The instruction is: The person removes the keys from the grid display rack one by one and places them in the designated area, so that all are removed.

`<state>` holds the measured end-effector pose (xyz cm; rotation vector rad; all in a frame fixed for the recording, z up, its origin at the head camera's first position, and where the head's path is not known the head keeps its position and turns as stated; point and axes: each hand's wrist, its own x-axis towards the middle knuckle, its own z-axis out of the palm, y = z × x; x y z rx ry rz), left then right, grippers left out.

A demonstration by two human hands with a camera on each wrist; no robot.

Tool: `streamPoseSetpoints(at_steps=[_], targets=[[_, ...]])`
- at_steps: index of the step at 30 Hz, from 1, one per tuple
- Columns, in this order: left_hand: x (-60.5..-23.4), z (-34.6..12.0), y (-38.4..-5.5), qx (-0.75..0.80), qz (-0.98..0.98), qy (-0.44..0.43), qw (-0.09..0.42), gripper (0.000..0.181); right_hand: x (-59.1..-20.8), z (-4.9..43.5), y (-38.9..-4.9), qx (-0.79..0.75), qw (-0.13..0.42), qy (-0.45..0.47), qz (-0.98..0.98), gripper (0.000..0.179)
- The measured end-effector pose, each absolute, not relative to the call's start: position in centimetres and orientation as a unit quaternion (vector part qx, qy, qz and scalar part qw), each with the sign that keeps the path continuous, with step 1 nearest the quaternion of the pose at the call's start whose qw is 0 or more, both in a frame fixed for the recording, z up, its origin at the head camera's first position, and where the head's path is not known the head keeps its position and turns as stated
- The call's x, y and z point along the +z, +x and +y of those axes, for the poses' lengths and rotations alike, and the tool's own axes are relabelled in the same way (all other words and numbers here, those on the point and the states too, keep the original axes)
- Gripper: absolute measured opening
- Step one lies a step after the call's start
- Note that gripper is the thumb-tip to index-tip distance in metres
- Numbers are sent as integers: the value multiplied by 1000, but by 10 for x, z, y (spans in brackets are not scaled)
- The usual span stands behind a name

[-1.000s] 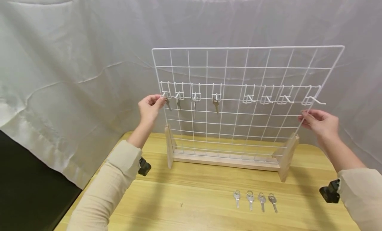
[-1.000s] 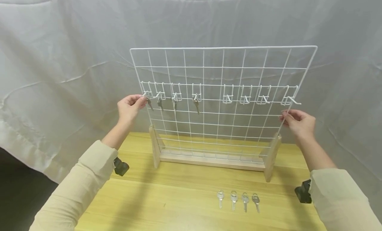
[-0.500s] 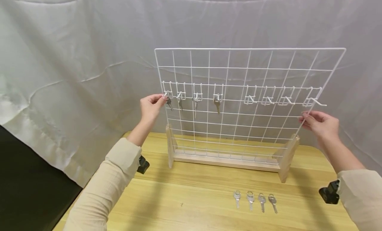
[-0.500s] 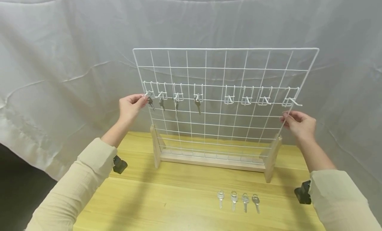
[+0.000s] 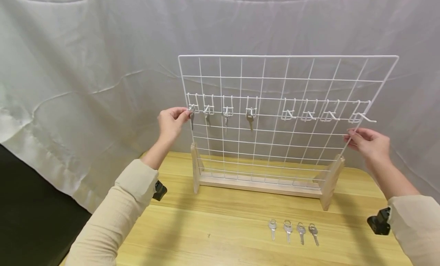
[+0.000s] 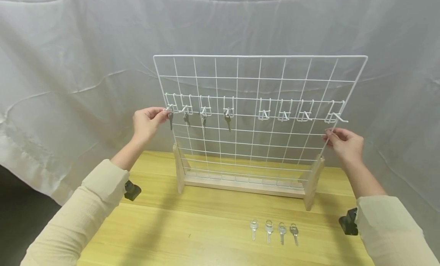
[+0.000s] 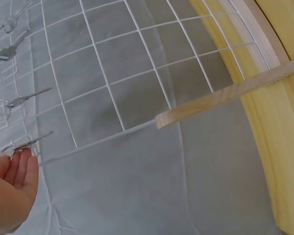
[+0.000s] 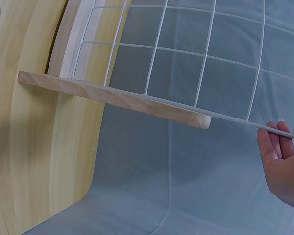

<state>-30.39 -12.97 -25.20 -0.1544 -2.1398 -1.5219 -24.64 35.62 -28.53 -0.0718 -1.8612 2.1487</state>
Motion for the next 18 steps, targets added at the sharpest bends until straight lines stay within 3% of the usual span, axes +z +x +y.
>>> streamPoseSetpoints(at_steps=[10,18], targets=[[-241,-137,-296,-588,-772,-82,227,20,-286,356,-247,743,161,-15,-650,23],[-239,-141,-288,-589,-767,-71,245,22,-287,355,-247,739,165,-12,-653,23]])
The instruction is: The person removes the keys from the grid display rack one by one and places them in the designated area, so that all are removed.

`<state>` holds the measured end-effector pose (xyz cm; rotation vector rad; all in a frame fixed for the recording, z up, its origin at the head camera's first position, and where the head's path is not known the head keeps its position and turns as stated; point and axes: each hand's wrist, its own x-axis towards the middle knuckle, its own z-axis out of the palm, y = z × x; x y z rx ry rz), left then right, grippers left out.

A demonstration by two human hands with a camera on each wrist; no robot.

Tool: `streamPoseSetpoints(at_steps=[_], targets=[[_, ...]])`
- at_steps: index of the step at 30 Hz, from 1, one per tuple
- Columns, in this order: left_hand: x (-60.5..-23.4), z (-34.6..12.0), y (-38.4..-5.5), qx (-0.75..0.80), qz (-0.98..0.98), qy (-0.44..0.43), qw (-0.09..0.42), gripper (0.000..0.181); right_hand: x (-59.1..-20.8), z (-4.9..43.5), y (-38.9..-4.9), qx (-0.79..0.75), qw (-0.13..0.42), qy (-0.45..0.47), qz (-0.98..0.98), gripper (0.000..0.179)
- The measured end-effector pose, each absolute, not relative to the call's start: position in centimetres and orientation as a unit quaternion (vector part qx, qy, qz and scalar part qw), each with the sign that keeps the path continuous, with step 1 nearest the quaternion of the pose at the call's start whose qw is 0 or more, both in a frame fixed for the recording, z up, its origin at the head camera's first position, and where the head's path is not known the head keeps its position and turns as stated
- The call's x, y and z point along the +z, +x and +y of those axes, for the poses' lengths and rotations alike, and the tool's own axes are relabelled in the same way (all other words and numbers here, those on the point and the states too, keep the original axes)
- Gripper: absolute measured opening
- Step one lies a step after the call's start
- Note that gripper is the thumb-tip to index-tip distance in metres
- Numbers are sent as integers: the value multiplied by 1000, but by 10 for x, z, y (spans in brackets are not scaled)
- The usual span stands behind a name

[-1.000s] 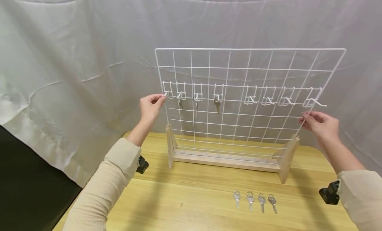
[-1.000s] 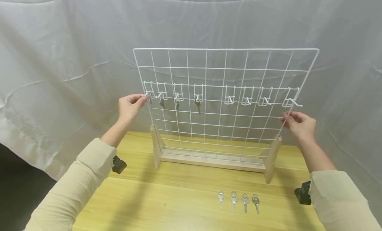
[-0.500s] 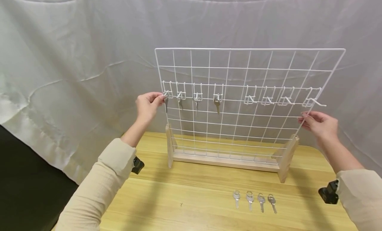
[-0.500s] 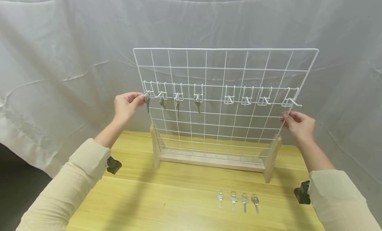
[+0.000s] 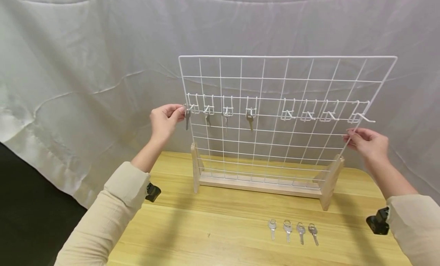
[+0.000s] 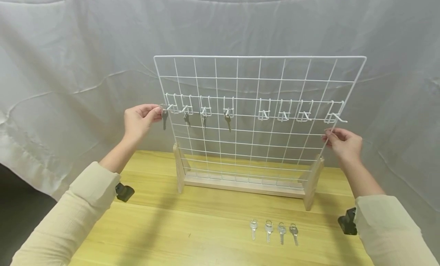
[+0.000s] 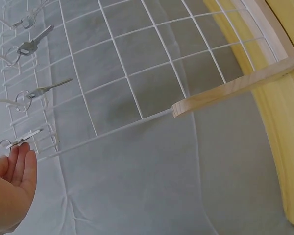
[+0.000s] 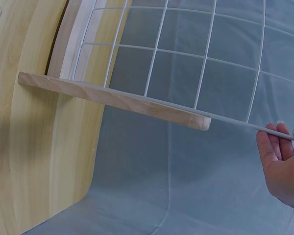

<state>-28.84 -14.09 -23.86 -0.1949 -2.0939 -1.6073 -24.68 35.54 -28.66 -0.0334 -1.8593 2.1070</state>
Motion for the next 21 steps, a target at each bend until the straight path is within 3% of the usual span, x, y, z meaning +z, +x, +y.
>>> streamPoseSetpoints(at_steps=[12,21], targets=[[-249,-142,-276,-621,-740,-78,245,21,-286,355,-248,733,158,-18,-661,24],[-287,-132,-265,-651,-737,-60,173,19,-286,356,-247,743,163,-21,-648,22]])
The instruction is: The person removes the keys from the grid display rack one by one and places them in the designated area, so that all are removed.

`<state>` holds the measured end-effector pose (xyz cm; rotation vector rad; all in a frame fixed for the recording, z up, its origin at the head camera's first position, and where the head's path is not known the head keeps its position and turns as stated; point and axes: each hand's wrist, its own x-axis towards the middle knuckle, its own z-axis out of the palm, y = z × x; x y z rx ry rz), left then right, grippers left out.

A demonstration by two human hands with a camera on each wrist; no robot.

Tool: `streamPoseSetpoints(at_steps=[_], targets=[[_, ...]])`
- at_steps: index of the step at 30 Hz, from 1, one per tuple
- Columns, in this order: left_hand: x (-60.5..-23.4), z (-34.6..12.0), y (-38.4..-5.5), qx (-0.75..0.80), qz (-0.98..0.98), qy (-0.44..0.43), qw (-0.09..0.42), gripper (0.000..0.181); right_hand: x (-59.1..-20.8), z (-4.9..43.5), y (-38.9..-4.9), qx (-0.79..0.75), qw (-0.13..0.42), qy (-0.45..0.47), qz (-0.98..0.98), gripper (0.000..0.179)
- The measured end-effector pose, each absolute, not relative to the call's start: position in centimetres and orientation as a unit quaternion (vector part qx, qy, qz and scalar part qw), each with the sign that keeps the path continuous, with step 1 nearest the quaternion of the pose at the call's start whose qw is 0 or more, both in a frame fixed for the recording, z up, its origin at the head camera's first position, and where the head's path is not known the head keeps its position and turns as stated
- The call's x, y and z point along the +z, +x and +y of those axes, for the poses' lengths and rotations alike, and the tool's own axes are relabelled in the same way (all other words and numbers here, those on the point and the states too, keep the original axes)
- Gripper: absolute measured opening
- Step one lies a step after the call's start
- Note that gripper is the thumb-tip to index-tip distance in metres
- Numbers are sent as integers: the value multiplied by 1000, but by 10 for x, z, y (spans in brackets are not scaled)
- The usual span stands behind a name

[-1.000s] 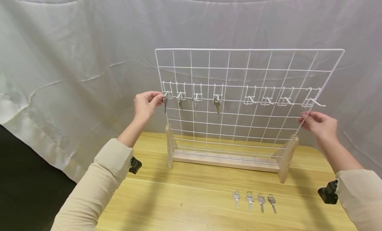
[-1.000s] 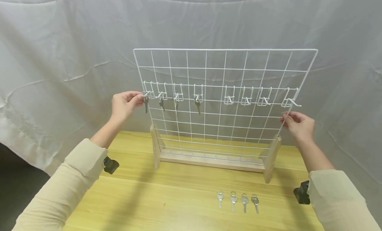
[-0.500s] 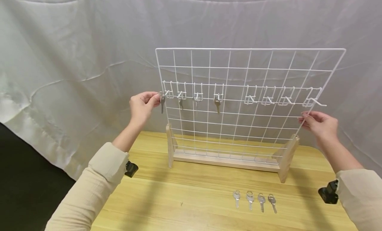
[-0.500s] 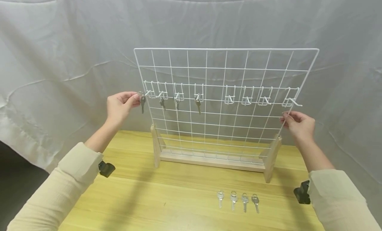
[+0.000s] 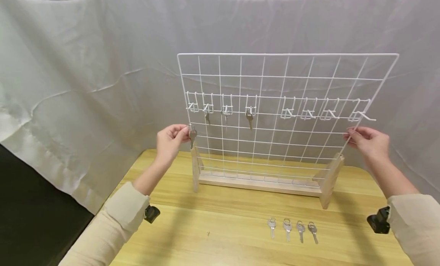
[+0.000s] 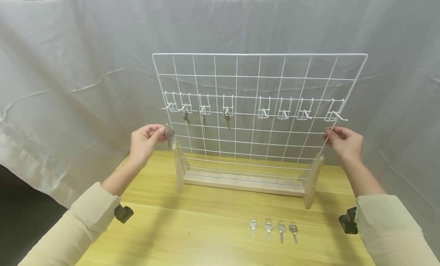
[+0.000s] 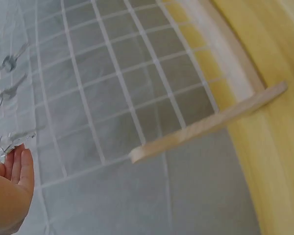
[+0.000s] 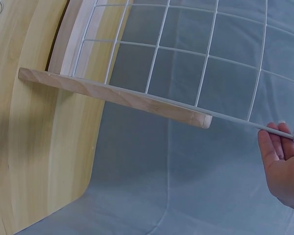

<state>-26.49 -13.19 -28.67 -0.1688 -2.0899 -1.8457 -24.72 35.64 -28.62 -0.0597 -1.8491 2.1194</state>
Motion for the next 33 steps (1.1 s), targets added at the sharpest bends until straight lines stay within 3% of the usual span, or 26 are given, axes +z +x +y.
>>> streamPoseSetpoints(at_steps=[8,17,33], targets=[[-315,-119,-249,-660,-737,-73,125,18,-287,357,-247,762,154,-16,-628,20],[-340,-118,-233,-658,-743,-79,89,17,-289,368,-249,825,104,7,-555,14],[-411,-125,-211,-679,-734,21,10,18,-290,370,-249,836,93,6,-541,20]])
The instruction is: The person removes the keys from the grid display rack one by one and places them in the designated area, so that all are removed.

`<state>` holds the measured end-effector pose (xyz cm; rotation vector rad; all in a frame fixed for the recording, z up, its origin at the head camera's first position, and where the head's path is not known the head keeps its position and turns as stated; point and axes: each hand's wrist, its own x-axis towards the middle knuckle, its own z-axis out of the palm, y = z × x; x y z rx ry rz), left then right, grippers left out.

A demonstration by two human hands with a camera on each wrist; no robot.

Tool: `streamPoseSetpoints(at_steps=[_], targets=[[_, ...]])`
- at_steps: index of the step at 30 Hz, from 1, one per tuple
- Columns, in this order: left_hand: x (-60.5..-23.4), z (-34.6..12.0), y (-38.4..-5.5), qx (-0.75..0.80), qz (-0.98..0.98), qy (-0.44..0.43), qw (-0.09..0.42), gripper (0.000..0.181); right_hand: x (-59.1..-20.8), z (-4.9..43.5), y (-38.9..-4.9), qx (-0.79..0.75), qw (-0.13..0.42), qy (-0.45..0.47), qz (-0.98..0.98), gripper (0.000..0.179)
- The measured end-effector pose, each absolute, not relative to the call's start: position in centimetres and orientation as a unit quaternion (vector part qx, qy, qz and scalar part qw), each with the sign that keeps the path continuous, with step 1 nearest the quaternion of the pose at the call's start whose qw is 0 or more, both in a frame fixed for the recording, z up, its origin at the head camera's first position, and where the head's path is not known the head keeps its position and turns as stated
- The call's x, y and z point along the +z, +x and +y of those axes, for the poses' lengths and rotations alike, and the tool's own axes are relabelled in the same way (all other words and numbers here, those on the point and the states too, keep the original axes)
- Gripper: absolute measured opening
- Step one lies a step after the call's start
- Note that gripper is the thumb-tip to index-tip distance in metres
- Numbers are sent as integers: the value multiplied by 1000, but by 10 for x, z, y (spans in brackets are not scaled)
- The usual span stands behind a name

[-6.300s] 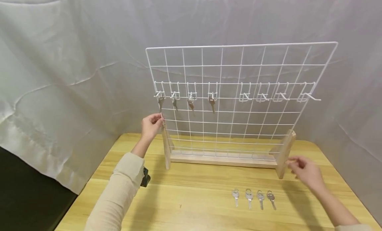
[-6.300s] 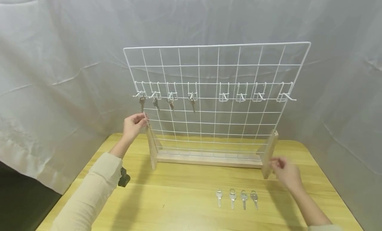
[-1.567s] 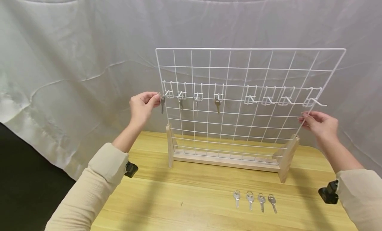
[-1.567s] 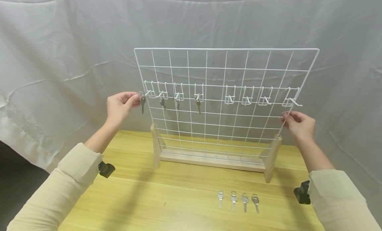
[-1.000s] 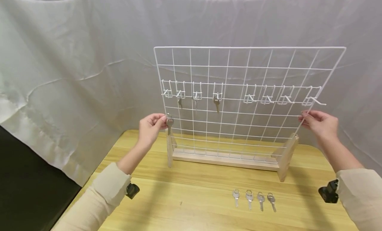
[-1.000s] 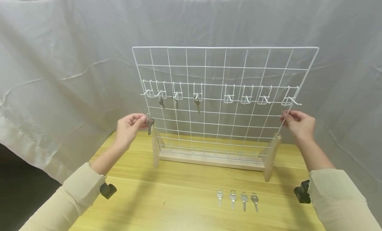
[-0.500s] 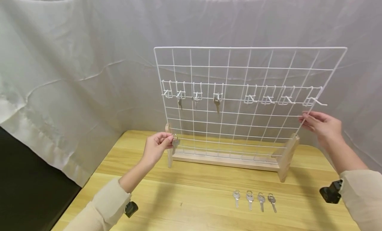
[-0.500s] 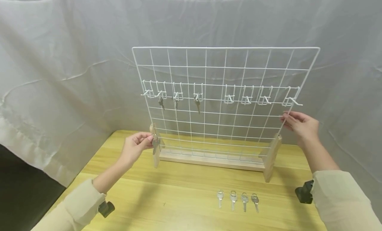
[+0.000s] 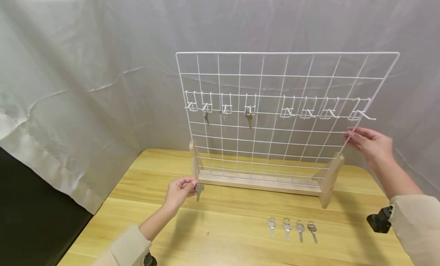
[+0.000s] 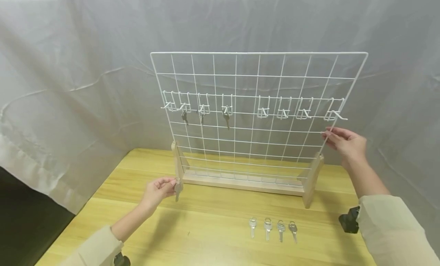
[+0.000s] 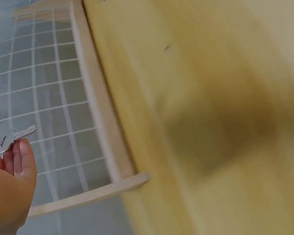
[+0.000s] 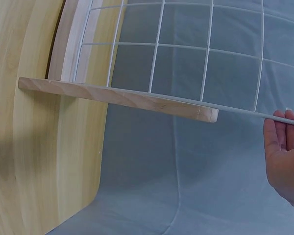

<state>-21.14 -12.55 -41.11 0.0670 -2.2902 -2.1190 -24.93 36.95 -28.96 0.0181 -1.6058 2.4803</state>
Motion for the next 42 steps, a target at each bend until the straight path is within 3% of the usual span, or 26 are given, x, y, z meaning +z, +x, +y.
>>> streamPoseSetpoints(at_steps=[10,22,42], targets=[[-465,-121,-204,-678,-733,55,-31,18,-288,367,-252,838,101,-3,-536,15],[-498,-126,-196,-635,-768,38,-70,20,-293,367,-249,841,104,-18,-531,13],[-493,-126,-195,-529,-848,-29,-23,7,-291,366,-247,831,107,-4,-546,12]])
